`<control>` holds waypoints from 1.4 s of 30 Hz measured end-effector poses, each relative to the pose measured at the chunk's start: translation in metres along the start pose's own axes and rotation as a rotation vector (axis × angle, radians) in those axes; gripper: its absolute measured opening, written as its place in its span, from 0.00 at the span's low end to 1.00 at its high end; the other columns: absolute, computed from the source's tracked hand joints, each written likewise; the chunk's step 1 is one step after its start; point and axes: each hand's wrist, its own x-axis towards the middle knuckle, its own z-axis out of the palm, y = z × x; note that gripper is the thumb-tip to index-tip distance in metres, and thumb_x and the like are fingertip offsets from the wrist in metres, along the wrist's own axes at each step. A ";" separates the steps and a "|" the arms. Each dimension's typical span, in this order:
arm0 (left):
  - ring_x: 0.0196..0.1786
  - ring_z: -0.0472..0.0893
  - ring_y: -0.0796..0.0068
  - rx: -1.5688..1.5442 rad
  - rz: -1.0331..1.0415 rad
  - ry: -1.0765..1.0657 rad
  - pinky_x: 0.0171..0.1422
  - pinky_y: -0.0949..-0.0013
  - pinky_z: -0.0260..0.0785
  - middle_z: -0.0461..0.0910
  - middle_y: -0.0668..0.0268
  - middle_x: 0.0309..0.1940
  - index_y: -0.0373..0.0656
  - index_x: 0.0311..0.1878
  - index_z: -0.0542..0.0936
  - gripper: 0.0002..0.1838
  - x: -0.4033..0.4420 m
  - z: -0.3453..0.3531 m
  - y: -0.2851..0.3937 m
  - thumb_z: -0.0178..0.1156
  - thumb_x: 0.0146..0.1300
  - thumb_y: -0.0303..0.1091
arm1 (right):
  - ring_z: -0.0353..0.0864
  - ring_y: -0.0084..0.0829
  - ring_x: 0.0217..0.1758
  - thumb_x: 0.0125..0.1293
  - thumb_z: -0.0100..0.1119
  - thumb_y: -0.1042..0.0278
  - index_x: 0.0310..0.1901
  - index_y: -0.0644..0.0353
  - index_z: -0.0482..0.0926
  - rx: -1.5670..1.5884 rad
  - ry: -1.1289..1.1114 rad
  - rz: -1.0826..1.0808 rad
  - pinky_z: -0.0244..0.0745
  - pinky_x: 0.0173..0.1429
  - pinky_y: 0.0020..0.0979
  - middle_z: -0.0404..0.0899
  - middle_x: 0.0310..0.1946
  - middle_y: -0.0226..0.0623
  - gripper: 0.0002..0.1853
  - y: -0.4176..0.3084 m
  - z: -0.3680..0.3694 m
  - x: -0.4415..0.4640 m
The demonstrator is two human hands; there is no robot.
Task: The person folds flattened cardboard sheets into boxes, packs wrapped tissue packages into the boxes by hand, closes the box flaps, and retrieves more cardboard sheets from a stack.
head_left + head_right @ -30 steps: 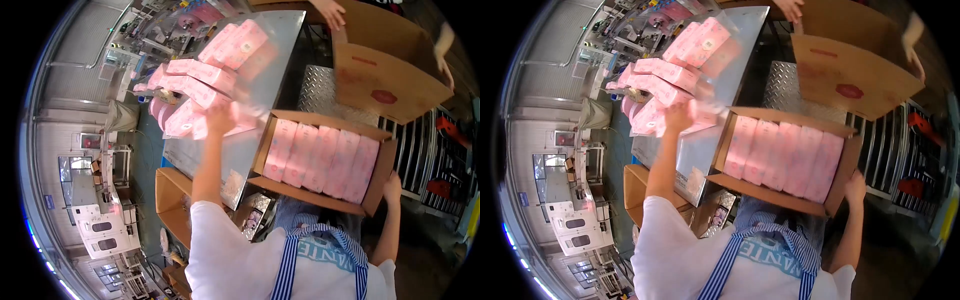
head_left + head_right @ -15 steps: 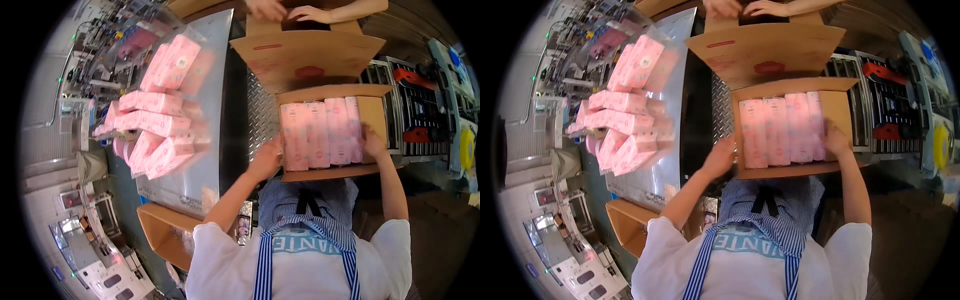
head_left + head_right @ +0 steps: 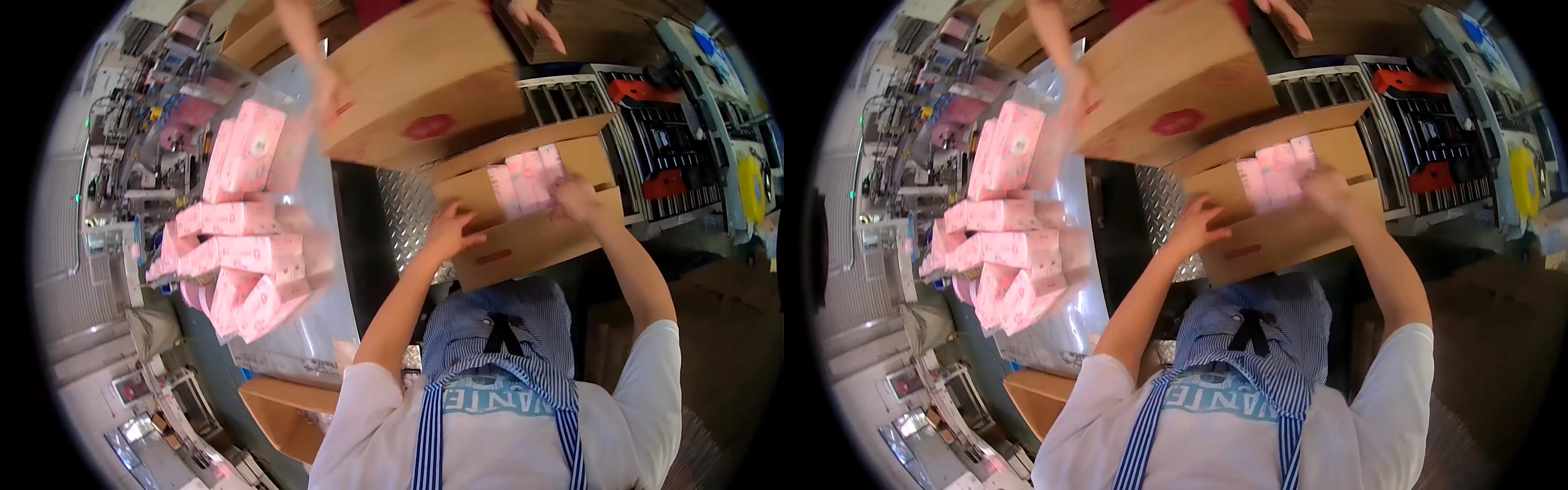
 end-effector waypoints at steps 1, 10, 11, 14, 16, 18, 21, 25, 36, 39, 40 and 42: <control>0.65 0.63 0.54 0.033 -0.087 0.181 0.67 0.51 0.54 0.62 0.57 0.64 0.53 0.65 0.65 0.41 -0.012 -0.003 0.011 0.68 0.47 0.51 | 0.71 0.39 0.55 0.44 0.67 0.60 0.46 0.58 0.76 -0.084 0.269 -0.039 0.63 0.62 0.40 0.76 0.48 0.38 0.25 -0.001 -0.010 0.010; 0.53 0.74 0.62 -0.965 -0.416 0.567 0.55 0.64 0.69 0.71 0.55 0.53 0.36 0.64 0.57 0.42 -0.012 0.085 -0.006 0.69 0.49 0.34 | 0.59 0.45 0.68 0.50 0.65 0.63 0.61 0.61 0.65 0.139 0.796 0.204 0.50 0.70 0.51 0.63 0.61 0.48 0.35 -0.020 0.048 -0.022; 0.56 0.72 0.63 -1.118 -0.414 0.570 0.58 0.64 0.66 0.71 0.55 0.54 0.34 0.64 0.56 0.44 -0.010 0.081 -0.004 0.71 0.48 0.36 | 0.58 0.44 0.68 0.50 0.65 0.62 0.61 0.59 0.65 0.184 0.648 0.175 0.49 0.70 0.51 0.61 0.63 0.48 0.35 -0.014 0.073 -0.036; 0.56 0.72 0.65 -1.380 -0.525 0.657 0.58 0.64 0.66 0.71 0.57 0.54 0.35 0.65 0.58 0.40 0.002 0.085 0.010 0.68 0.53 0.37 | 0.62 0.43 0.66 0.56 0.61 0.60 0.60 0.59 0.65 0.070 0.629 0.548 0.56 0.66 0.48 0.64 0.61 0.45 0.31 0.029 0.089 -0.047; 0.56 0.71 0.66 -1.303 -0.617 0.576 0.59 0.66 0.65 0.71 0.57 0.55 0.35 0.65 0.59 0.36 0.014 0.081 0.033 0.64 0.59 0.38 | 0.65 0.45 0.62 0.62 0.55 0.56 0.62 0.57 0.63 0.075 0.887 0.897 0.60 0.62 0.46 0.67 0.58 0.45 0.29 0.056 0.071 -0.030; 0.56 0.71 0.66 -1.348 -0.705 0.566 0.60 0.66 0.65 0.70 0.58 0.56 0.35 0.64 0.60 0.33 0.037 0.075 0.065 0.62 0.61 0.39 | 0.68 0.46 0.57 0.66 0.48 0.52 0.63 0.56 0.61 0.278 0.515 1.111 0.61 0.59 0.46 0.70 0.53 0.44 0.28 0.092 0.045 -0.023; 0.56 0.71 0.66 -1.485 -0.568 0.683 0.59 0.67 0.64 0.70 0.58 0.56 0.35 0.63 0.62 0.32 0.093 0.106 0.102 0.61 0.62 0.40 | 0.69 0.46 0.54 0.66 0.46 0.49 0.63 0.54 0.62 0.221 0.645 1.030 0.63 0.57 0.47 0.71 0.51 0.45 0.27 0.182 0.049 -0.001; 0.55 0.71 0.67 -1.519 -0.573 0.730 0.59 0.67 0.64 0.70 0.59 0.56 0.35 0.63 0.62 0.31 0.187 0.114 0.148 0.61 0.62 0.39 | 0.69 0.45 0.56 0.66 0.46 0.48 0.62 0.55 0.64 0.298 0.671 1.038 0.62 0.59 0.47 0.70 0.53 0.46 0.28 0.295 0.032 0.013; 0.57 0.70 0.65 -1.433 -0.323 0.721 0.61 0.66 0.63 0.68 0.56 0.56 0.34 0.66 0.55 0.35 0.349 0.090 0.231 0.61 0.61 0.35 | 0.56 0.45 0.70 0.65 0.49 0.62 0.61 0.68 0.63 0.164 0.781 0.897 0.50 0.72 0.43 0.57 0.66 0.50 0.26 0.398 0.055 -0.024; 0.57 0.70 0.64 -1.359 -0.349 0.736 0.61 0.65 0.63 0.68 0.56 0.57 0.35 0.66 0.55 0.37 0.377 0.099 0.254 0.63 0.59 0.35 | 0.56 0.47 0.69 0.60 0.52 0.68 0.60 0.71 0.63 0.261 0.845 0.822 0.51 0.71 0.43 0.57 0.66 0.53 0.27 0.360 0.061 -0.035; 0.57 0.70 0.64 -1.345 -0.322 0.747 0.61 0.65 0.63 0.68 0.56 0.57 0.35 0.66 0.54 0.38 0.386 0.101 0.260 0.63 0.58 0.36 | 0.56 0.47 0.69 0.60 0.52 0.68 0.61 0.71 0.62 0.280 0.827 0.799 0.51 0.71 0.44 0.57 0.66 0.53 0.28 0.341 0.064 -0.038; 0.62 0.66 0.63 -1.418 -0.342 0.682 0.65 0.64 0.59 0.64 0.54 0.61 0.35 0.68 0.51 0.42 0.402 0.096 0.274 0.63 0.59 0.41 | 0.55 0.46 0.70 0.60 0.54 0.64 0.63 0.70 0.60 0.315 0.759 0.766 0.49 0.71 0.47 0.56 0.67 0.51 0.31 0.299 0.069 -0.046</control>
